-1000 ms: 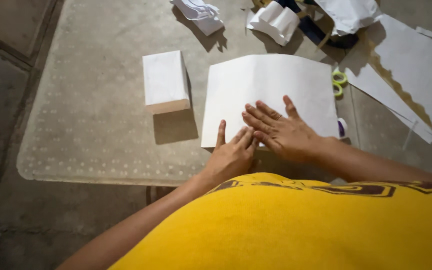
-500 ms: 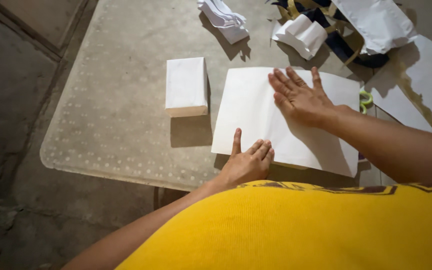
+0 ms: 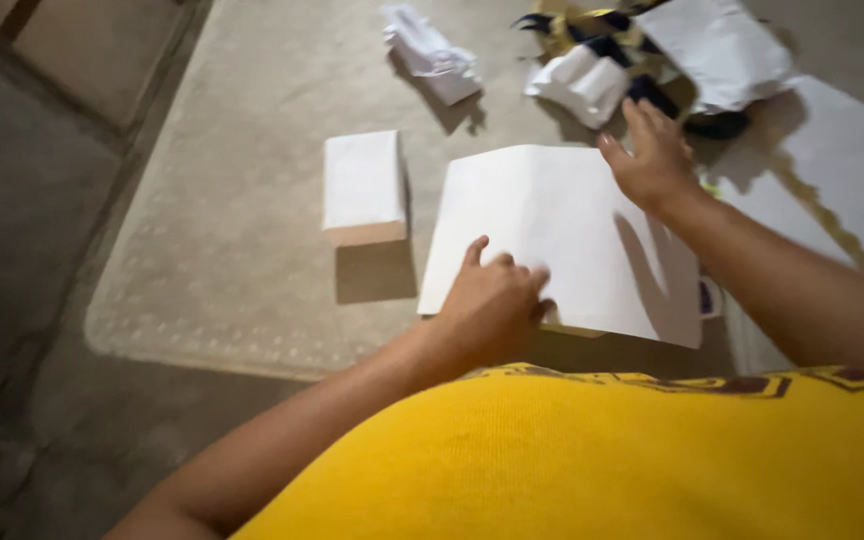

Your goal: The person wraps a small rectangular box with white paper, applying glue to secure the paper and folding the edges. They handle multiple boxes, applying glue and smoothing the paper to cover each box.

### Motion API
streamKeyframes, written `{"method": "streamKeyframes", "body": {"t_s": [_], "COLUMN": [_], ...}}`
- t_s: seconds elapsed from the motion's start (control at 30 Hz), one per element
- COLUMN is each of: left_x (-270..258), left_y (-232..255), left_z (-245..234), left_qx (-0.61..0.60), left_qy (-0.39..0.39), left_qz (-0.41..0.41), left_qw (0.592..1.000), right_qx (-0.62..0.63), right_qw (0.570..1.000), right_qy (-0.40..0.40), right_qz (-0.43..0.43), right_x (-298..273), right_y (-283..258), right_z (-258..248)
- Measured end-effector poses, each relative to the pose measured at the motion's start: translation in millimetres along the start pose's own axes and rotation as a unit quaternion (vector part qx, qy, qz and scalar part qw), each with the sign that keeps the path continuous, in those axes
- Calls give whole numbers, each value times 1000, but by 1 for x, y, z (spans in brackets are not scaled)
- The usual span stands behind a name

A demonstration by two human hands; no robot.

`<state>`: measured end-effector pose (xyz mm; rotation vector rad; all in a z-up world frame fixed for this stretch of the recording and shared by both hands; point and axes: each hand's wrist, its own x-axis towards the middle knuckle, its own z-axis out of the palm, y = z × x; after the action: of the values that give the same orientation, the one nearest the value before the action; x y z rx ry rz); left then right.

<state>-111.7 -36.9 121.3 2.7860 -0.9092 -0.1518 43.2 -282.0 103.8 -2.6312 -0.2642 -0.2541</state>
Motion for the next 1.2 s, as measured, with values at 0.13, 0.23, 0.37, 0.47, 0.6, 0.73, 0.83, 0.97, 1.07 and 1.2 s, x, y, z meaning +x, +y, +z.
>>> {"method": "streamKeyframes", "body": {"t_s": [0.13,0.23,0.37,0.47,0.6,0.73,0.83,0.97,1.07,1.2], "left_x": [45,70,68,62,59,55,45,34,28,13], "left_y": [-1,27,69,95,106,91,71,46,28,13], "left_z": [-15,-17,-10,-7,-1,12,22,31,33,37], "left_qx": [-67,-95,-51,53,133,-46,-165,-447,-527,-639], "left_qy": [43,70,-7,-70,-57,10,120,230,245,233], "left_qz": [-23,22,23,20,39,13,3,-119,-206,-265], "left_qw": [997,993,998,996,989,999,979,856,787,683], "right_qx": [94,138,-85,-121,-51,239,263,245,191,313], "right_qw": [986,961,987,979,995,924,921,930,937,893], "right_qy": [-22,-146,-115,-132,-79,-62,100,41,-28,5], "right_qz": [135,188,-79,101,46,291,270,271,292,322], "right_x": [-97,-162,-205,-225,-234,-233,-220,-215,-220,-207], "right_y": [49,73,70,64,62,67,84,95,93,91], "right_z": [-45,-64,-51,-51,-64,-74,-76,-60,-48,-66]}}
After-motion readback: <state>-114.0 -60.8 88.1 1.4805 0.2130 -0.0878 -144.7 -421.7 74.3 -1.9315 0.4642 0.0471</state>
